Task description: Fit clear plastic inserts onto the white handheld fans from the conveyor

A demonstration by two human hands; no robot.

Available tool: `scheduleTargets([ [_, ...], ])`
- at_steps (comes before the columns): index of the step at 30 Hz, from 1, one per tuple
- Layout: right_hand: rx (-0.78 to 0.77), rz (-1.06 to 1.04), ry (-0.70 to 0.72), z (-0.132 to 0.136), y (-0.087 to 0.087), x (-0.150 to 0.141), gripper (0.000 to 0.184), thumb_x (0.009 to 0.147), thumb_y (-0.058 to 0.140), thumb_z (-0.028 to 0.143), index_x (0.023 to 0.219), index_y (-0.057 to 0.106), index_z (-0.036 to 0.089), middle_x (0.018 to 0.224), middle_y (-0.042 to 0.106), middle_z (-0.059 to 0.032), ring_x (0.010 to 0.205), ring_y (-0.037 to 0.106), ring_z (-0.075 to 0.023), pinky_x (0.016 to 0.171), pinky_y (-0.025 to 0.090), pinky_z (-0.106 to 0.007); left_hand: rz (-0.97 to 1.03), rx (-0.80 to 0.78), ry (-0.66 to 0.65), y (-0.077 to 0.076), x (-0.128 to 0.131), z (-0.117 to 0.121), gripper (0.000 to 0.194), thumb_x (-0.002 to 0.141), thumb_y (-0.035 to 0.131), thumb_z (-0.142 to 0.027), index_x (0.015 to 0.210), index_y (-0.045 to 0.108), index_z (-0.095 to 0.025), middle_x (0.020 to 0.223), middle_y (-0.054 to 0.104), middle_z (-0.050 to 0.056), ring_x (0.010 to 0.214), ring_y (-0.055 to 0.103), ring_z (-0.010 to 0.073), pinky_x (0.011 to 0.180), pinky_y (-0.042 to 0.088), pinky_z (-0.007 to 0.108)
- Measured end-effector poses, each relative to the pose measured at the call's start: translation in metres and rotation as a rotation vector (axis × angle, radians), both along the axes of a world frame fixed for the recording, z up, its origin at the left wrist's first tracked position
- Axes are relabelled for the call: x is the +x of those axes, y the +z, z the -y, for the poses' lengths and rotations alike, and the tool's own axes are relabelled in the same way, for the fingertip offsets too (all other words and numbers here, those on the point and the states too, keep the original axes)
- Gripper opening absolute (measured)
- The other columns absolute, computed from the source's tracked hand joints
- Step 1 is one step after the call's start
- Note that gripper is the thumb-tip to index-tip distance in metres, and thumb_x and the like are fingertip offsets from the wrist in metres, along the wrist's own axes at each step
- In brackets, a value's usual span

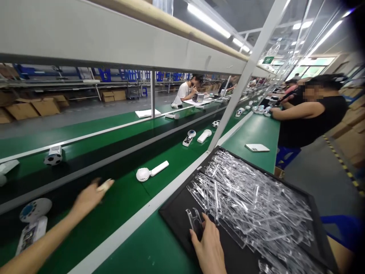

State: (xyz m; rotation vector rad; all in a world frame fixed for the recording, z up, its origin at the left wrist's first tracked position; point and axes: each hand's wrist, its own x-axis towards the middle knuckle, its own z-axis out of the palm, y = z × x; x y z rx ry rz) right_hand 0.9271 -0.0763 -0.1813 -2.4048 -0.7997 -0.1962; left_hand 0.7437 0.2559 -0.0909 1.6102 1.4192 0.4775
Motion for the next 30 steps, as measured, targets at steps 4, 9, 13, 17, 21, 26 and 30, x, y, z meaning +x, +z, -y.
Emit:
scheduleTargets([
  [4, 0.147, -0.233, 0.091, 0.017, 0.009, 0.008, 0.038, 0.085, 0.047, 0.036, 0.121, 0.047, 0.023, 0.100, 0.056, -0.0074, 0.096, 0.057, -0.0224, 0.081, 0.050, -0.032, 0.201, -0.555, -0.044, -0.027, 0.111, 0.016, 0.080, 0.066, 0.049, -0.072, 0.121, 0.047, -0.014, 0.078, 0.067, 0.016, 0.062, 0.068, 0.0282, 0.050, 0.053, 0.036],
  [9, 0.298, -0.496, 0.094, 0.025, 0.044, -0.002, 0.044, 0.086, 0.045, 0.039, 0.127, 0.048, 0.023, 0.100, 0.059, -0.0059, 0.090, 0.060, -0.0184, 0.076, 0.050, -0.025, 0.307, -0.379, -0.001, -0.025, 0.141, 0.032, 0.070, 0.073, 0.057, -0.054, 0.127, 0.038, -0.015, 0.107, 0.060, 0.015, 0.075, 0.067, 0.0208, 0.062, 0.056, 0.031],
  [13, 0.337, -0.572, 0.155, 0.013, 0.086, -0.021, 0.046, 0.087, 0.044, 0.040, 0.131, 0.045, 0.026, 0.093, 0.058, -0.0030, 0.081, 0.060, -0.0154, 0.072, 0.050, -0.023, 0.291, 0.063, -0.191, 0.018, 0.081, 0.050, 0.069, 0.061, 0.071, -0.045, 0.123, 0.046, -0.027, 0.119, 0.055, 0.005, 0.100, 0.058, 0.0232, 0.081, 0.051, 0.031],
  [17, 0.245, -0.497, 0.308, -0.005, 0.126, -0.050, 0.046, 0.089, 0.040, 0.039, 0.135, 0.038, 0.031, 0.100, 0.053, -0.0029, 0.087, 0.058, -0.0151, 0.074, 0.050, -0.023, 0.392, 0.139, -0.303, 0.064, 0.010, 0.085, 0.067, 0.063, 0.071, -0.045, 0.123, 0.047, -0.029, 0.114, 0.058, 0.002, 0.099, 0.057, 0.0236, 0.080, 0.048, 0.029],
  [21, 0.120, -0.370, 0.549, -0.030, 0.151, -0.100, 0.051, 0.090, 0.040, 0.032, 0.139, 0.028, 0.029, 0.112, 0.048, -0.0062, 0.103, 0.053, -0.0188, 0.086, 0.048, -0.030, 0.711, -0.213, -0.133, 0.083, -0.034, 0.128, 0.063, 0.069, 0.067, -0.043, 0.125, 0.044, -0.027, 0.110, 0.059, 0.004, 0.094, 0.058, 0.0212, 0.077, 0.047, 0.029],
  [26, 0.056, -0.175, 0.665, -0.045, 0.161, -0.161, 0.057, 0.087, 0.042, 0.021, 0.141, 0.023, 0.021, 0.107, 0.047, -0.0102, 0.099, 0.052, -0.0222, 0.081, 0.051, -0.036, 0.815, -0.371, -0.091, 0.096, -0.065, 0.163, 0.063, 0.072, 0.064, -0.045, 0.129, 0.040, -0.031, 0.113, 0.058, 0.005, 0.093, 0.059, 0.0211, 0.075, 0.046, 0.030],
  [30, 0.005, -0.190, 0.641, -0.039, 0.163, -0.181, 0.061, 0.085, 0.043, 0.019, 0.142, 0.021, 0.023, 0.110, 0.046, -0.0116, 0.101, 0.050, -0.0250, 0.084, 0.049, -0.042, 0.723, -0.337, -0.181, 0.111, -0.082, 0.171, 0.062, 0.070, 0.066, -0.046, 0.126, 0.044, -0.031, 0.117, 0.056, 0.003, 0.100, 0.055, 0.0222, 0.079, 0.045, 0.029],
])
